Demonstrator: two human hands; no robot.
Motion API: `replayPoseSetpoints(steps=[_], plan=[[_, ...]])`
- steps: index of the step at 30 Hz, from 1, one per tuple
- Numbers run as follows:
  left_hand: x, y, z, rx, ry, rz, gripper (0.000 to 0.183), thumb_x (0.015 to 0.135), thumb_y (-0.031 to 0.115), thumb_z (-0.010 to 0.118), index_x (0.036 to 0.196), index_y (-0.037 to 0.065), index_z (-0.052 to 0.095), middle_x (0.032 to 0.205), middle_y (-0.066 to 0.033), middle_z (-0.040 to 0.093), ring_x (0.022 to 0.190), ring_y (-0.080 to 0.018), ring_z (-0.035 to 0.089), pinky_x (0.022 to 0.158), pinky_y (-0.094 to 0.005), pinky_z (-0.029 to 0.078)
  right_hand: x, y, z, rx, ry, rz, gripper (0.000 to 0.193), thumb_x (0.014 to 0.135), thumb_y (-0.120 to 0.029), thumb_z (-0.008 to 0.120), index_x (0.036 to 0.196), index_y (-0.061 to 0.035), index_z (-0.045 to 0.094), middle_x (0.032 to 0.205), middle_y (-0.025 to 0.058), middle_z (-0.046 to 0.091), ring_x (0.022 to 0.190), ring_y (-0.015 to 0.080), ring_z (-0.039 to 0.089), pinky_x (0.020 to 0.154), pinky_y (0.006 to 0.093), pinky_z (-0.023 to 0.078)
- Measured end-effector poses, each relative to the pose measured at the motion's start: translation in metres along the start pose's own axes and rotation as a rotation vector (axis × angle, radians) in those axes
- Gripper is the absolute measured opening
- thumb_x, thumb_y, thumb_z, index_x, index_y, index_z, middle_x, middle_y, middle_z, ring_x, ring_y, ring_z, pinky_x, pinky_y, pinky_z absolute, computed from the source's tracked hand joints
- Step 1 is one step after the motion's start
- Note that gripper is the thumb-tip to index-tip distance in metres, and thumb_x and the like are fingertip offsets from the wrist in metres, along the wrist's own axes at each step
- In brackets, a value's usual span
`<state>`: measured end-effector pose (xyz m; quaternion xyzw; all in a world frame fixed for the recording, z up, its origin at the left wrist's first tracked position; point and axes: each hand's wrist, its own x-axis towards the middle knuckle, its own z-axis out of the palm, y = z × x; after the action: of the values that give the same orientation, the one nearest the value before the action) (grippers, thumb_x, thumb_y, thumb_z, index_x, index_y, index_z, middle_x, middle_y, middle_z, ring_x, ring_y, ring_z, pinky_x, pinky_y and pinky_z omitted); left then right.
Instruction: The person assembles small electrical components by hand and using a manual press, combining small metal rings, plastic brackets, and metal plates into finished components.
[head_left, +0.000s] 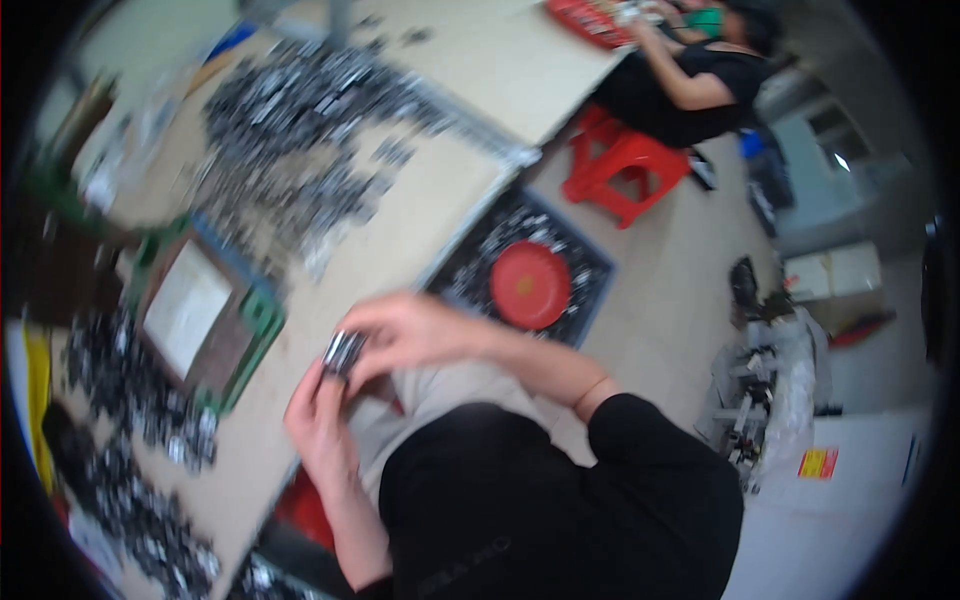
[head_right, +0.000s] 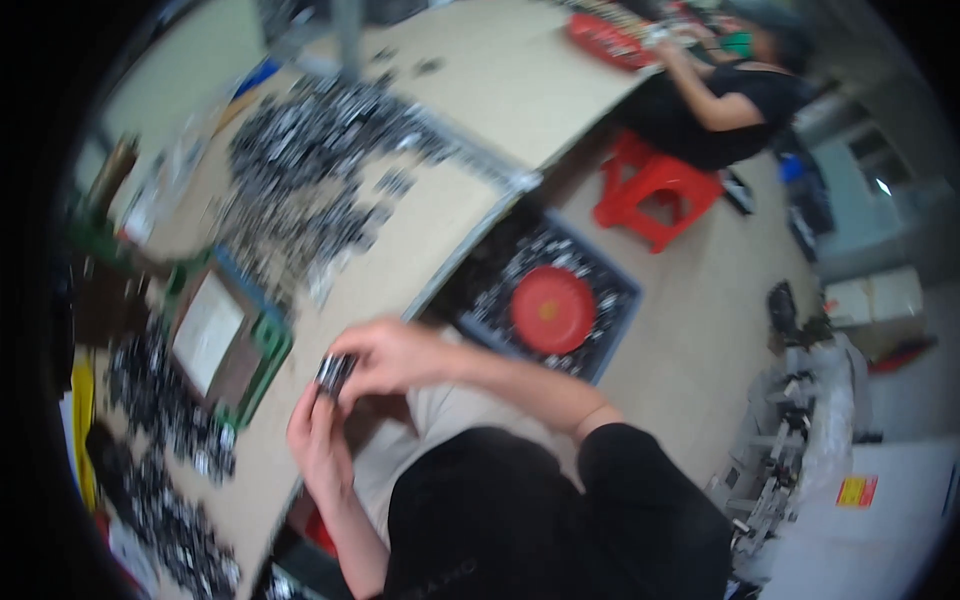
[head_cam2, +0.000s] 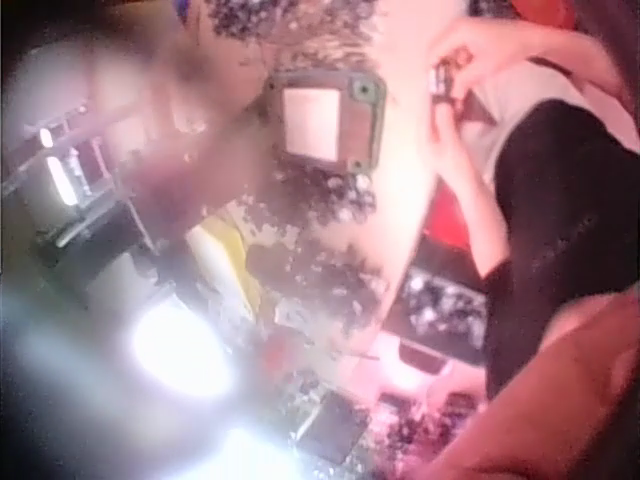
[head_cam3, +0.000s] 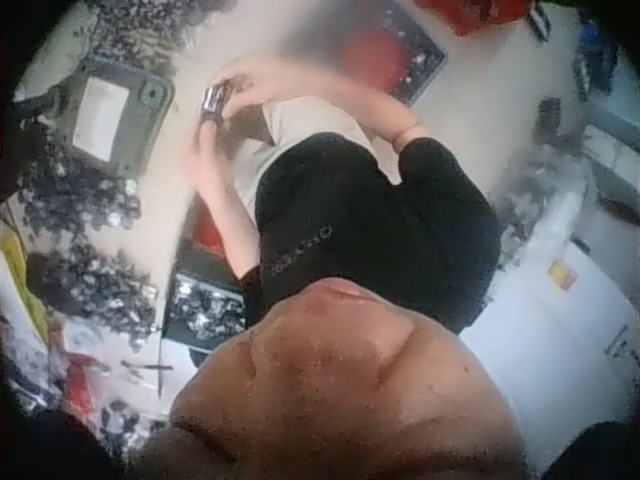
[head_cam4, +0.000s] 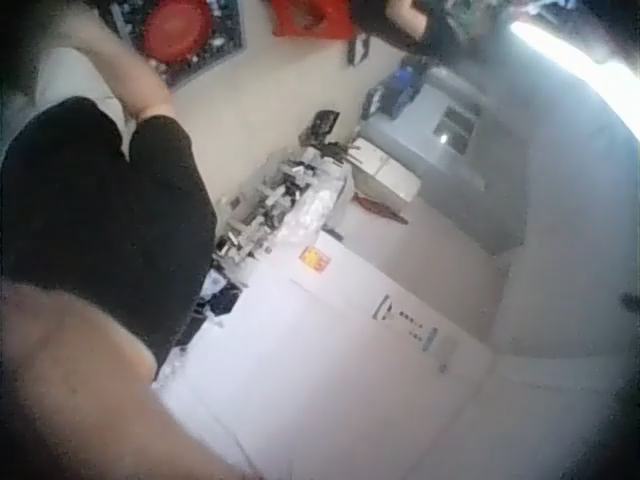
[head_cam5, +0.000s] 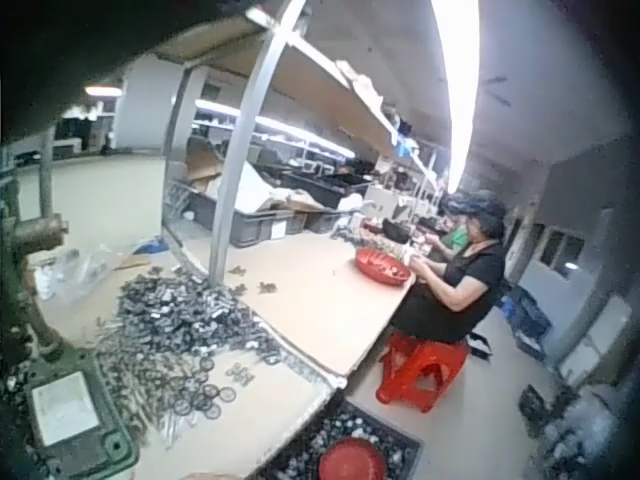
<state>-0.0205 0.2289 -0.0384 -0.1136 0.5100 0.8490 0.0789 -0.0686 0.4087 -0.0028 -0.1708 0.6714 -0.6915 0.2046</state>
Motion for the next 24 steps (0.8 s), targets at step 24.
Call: replayPoseSetpoints(steps=[24], plan=[[0.005,0.006,-0.005,-0.407,-0.194,-0.099,0.027,0.09,0.006,0.049,0.116,0.0,0.051,0.113,-0.017,0.056,0.103,-0.0338,0.056,0.086,-0.0388,0.051,0.026,0.003,-0.072,-0.602,0.588,-0.199,0.02,0.082,-0.008,0.059,0.099,0.0003,0.064,0.082,0.0065,0.061,0.071,0.0128,0.056,0.064,0.025,0.045]])
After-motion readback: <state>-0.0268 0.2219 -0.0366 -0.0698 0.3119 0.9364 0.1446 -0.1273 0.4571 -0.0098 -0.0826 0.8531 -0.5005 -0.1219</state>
